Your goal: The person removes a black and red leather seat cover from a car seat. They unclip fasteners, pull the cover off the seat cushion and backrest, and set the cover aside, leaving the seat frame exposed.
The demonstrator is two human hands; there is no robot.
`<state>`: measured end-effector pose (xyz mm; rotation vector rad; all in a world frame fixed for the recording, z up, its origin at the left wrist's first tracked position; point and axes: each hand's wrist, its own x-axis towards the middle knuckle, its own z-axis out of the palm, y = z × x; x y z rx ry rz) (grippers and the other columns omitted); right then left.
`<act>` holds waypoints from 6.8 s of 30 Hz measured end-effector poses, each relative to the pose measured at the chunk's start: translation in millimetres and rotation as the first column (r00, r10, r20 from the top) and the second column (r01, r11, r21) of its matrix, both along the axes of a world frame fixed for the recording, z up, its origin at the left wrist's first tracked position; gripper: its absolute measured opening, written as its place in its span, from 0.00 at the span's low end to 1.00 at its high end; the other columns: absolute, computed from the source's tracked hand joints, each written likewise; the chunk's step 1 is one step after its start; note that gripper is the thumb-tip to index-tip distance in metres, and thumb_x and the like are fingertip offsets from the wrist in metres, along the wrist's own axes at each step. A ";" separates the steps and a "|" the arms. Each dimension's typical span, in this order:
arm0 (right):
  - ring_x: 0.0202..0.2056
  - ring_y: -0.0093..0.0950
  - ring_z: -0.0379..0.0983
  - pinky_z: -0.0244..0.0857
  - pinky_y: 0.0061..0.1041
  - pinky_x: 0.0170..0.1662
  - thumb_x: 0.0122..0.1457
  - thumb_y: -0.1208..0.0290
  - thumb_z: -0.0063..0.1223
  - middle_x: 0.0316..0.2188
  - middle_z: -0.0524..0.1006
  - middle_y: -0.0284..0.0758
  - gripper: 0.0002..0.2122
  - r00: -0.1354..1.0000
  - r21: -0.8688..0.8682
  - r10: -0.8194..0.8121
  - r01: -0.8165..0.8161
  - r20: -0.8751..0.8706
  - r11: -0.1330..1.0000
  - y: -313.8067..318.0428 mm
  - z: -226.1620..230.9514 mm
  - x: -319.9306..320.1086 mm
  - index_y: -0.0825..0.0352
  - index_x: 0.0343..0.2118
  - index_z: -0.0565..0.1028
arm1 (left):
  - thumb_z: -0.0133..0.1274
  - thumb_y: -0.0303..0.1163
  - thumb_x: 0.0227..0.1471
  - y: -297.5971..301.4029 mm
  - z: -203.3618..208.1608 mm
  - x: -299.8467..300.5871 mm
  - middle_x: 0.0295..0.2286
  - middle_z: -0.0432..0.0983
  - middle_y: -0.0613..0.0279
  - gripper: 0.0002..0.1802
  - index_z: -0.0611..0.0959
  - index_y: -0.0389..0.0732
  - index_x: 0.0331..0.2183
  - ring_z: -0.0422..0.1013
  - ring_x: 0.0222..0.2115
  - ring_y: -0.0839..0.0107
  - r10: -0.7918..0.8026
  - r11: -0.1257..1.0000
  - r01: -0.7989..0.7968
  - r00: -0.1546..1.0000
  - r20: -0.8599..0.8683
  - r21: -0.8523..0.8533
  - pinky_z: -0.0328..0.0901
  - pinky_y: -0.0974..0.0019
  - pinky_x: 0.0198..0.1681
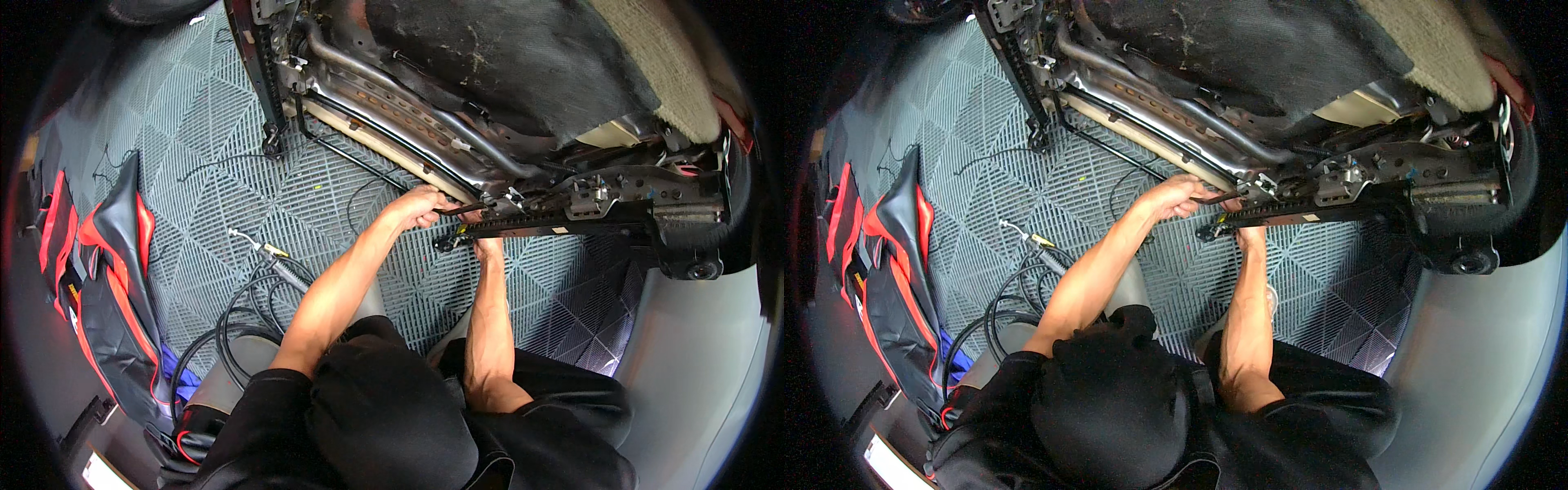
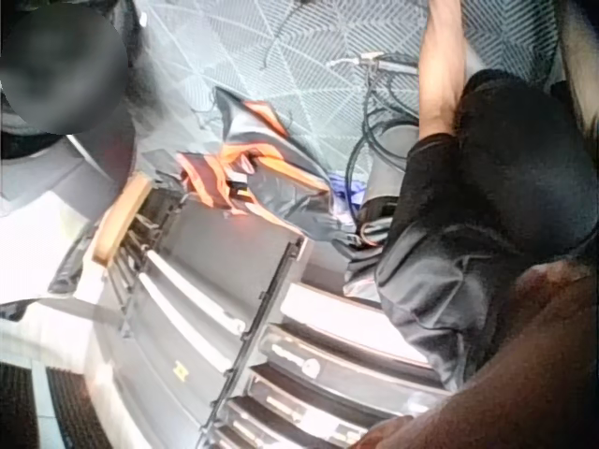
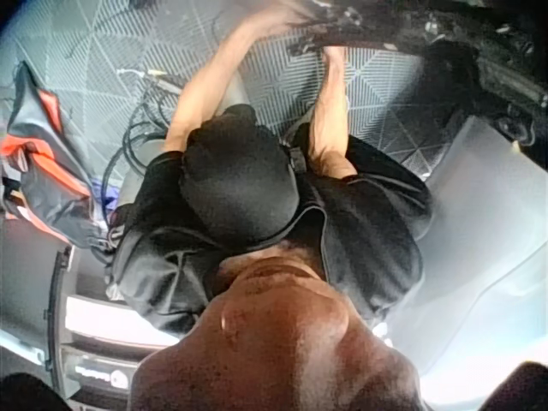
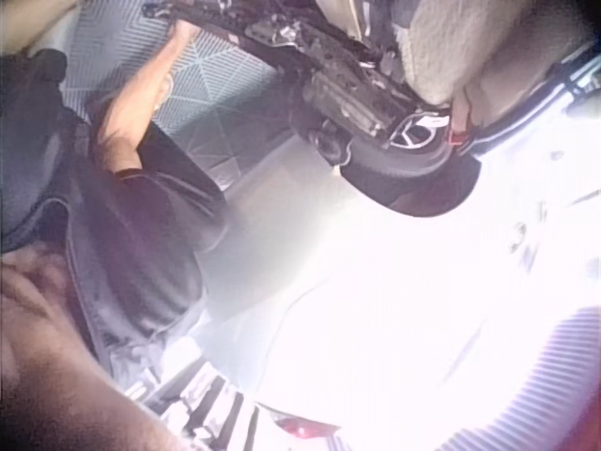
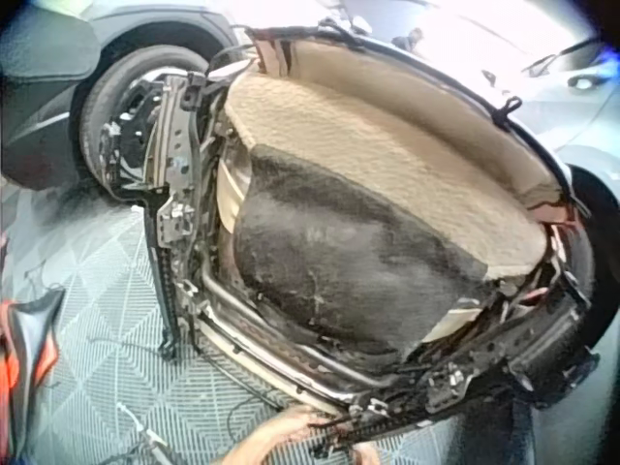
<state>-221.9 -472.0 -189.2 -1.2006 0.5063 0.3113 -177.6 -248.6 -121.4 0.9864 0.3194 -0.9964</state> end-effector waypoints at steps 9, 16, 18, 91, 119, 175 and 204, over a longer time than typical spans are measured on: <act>0.43 0.34 0.79 0.79 0.40 0.47 0.65 0.68 0.58 0.42 0.79 0.36 0.08 0.978 -0.147 0.140 -0.117 0.156 0.982 -20.2 -70.9 12.1 0.66 0.43 0.78 | 0.45 0.32 0.58 -13.4 -16.7 5.7 0.25 0.80 0.45 0.15 0.81 0.31 0.38 0.77 0.26 0.53 -0.649 0.655 0.106 0.587 0.485 0.748 0.70 0.53 0.32; 0.42 0.39 0.79 0.80 0.45 0.43 0.69 0.62 0.47 0.42 0.80 0.41 0.13 0.980 -0.097 0.034 -0.015 0.195 0.995 -4.9 -100.0 20.0 0.67 0.46 0.75 | 0.37 0.35 0.63 0.3 -29.4 15.3 0.26 0.82 0.50 0.21 0.76 0.37 0.52 0.75 0.21 0.61 -0.795 0.574 0.313 0.435 0.423 0.756 0.69 0.57 0.25; 0.42 0.41 0.79 0.80 0.47 0.42 0.70 0.61 0.44 0.42 0.80 0.42 0.15 0.977 -0.074 -0.056 0.072 0.206 0.995 -18.4 -109.2 12.7 0.68 0.47 0.74 | 0.36 0.36 0.63 -17.1 -1.3 25.5 0.27 0.81 0.56 0.23 0.73 0.44 0.56 0.71 0.18 0.69 -0.834 0.507 0.448 0.470 0.288 0.737 0.67 0.62 0.20; 0.23 0.25 0.79 0.74 0.27 0.24 0.62 0.77 0.57 0.28 0.83 0.42 0.12 0.827 -0.200 -0.546 0.563 0.135 0.802 35.9 13.5 18.6 0.77 0.47 0.79 | 0.44 0.27 0.68 40.8 44.8 -4.5 0.53 0.79 0.57 0.21 0.75 0.33 0.59 0.79 0.36 0.77 -0.530 0.724 0.117 0.725 0.439 0.680 0.71 0.74 0.33; 0.22 0.18 0.71 0.67 0.22 0.26 0.72 0.59 0.47 0.21 0.75 0.29 0.16 0.906 -0.286 0.156 -0.041 0.394 0.957 -80.3 265.8 75.0 0.68 0.34 0.77 | 0.45 0.28 0.68 65.0 48.0 -8.1 0.50 0.80 0.57 0.19 0.77 0.34 0.57 0.79 0.36 0.74 -0.351 0.818 -0.009 0.783 0.513 0.575 0.72 0.71 0.34; 0.21 0.12 0.61 0.55 0.12 0.26 0.71 0.46 0.46 0.24 0.75 0.21 0.26 0.708 -0.935 0.659 0.005 0.254 0.355 -47.3 592.4 165.7 0.67 0.53 0.79 | 0.48 0.29 0.64 89.0 69.8 -4.1 0.36 0.84 0.54 0.17 0.81 0.32 0.51 0.79 0.32 0.70 -0.312 0.787 -0.247 0.633 0.709 0.566 0.73 0.63 0.40; 0.55 0.43 0.74 0.68 0.38 0.64 0.69 0.78 0.44 0.54 0.74 0.56 0.17 0.865 0.493 0.449 -0.296 -0.225 0.818 207.2 142.2 98.8 0.86 0.56 0.65 | 0.52 0.38 0.64 122.9 31.9 -44.3 0.18 0.76 0.60 0.17 0.83 0.34 0.29 0.72 0.21 0.70 -0.295 0.914 0.073 0.795 0.530 0.400 0.67 0.63 0.26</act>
